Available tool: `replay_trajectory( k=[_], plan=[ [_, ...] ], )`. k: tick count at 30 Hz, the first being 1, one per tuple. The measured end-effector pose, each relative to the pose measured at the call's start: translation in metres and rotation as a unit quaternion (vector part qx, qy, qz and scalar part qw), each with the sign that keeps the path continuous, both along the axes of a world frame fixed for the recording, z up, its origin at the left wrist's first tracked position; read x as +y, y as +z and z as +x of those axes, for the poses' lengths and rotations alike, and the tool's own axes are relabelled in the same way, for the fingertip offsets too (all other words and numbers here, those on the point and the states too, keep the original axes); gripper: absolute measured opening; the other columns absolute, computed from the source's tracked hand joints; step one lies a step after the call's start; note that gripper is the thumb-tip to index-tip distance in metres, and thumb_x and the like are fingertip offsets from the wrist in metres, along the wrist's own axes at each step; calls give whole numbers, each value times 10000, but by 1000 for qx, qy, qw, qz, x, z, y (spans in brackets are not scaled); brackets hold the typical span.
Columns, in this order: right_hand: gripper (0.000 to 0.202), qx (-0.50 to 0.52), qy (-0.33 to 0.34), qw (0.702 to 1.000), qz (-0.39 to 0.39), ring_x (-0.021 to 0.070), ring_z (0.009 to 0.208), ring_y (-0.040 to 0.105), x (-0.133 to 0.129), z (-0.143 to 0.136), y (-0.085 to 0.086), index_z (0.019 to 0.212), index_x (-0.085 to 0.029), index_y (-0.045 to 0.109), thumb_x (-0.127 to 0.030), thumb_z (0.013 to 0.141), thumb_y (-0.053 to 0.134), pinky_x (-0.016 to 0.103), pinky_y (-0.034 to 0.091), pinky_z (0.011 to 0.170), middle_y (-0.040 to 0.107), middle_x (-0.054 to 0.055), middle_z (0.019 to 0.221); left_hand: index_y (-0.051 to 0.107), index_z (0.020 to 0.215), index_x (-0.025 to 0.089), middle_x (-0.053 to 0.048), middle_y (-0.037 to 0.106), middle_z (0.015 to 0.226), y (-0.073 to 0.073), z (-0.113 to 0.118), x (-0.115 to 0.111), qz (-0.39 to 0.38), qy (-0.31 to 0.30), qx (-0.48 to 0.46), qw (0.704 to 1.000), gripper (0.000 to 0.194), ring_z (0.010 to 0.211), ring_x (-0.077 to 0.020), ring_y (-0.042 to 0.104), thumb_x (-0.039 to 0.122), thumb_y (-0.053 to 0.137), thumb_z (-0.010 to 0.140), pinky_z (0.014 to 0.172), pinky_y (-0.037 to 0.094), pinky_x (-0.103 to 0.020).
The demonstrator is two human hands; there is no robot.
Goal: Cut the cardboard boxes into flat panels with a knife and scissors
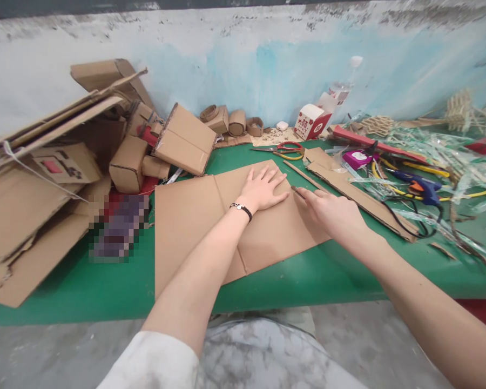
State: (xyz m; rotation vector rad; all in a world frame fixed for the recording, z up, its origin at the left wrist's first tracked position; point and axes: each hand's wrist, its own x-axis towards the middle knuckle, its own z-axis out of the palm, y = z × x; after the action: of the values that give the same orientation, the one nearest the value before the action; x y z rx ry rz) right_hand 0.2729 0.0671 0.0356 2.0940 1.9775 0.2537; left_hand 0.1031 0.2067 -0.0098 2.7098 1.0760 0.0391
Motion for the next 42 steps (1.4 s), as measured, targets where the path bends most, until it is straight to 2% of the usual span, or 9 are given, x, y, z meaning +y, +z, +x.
replay_trajectory(
  k=[9,19,25,34,42],
  plan=[
    [547,-18,12,1000,-5,254,765,783,-4,4,-3,1657,-345,481,-293,1121,384,299,427,557,779,117,1200,303,1729,360,21,232,1823,2,-1,-1,3,0,10,1000,787,1701,-286,124,745,243,1045,1358,52,-648],
    [549,-24,18,1000,-7,246,747,777,-12,10,-3,1662,-354,473,-304,1119,412,303,437,561,785,102,1186,289,1734,361,33,205,1829,4,1,-1,-5,-7,26,1000,801,1701,-309,115,758,234,1040,1357,49,-655],
    [535,-21,9,1000,-8,273,762,782,-21,11,-4,1667,-382,467,-352,1140,379,323,415,545,790,78,1174,289,1733,364,39,194,1830,4,0,-1,-8,-6,22,1000,800,1704,-303,97,757,245,1037,1360,31,-644],
    [558,-21,8,1000,-18,250,766,767,-24,11,-2,1688,-378,432,-311,1136,381,301,385,557,784,90,1114,285,1734,362,44,192,1831,4,0,-1,-13,-7,24,1000,814,1704,-298,97,765,224,1029,1359,25,-641],
    [533,-21,16,1000,-8,279,814,775,-33,13,-5,1666,-350,475,-336,1147,358,337,372,535,777,72,1126,286,1733,372,42,186,1834,4,0,-1,-24,-8,18,1000,819,1706,-298,79,775,233,1021,1357,-10,-629]
  ],
)
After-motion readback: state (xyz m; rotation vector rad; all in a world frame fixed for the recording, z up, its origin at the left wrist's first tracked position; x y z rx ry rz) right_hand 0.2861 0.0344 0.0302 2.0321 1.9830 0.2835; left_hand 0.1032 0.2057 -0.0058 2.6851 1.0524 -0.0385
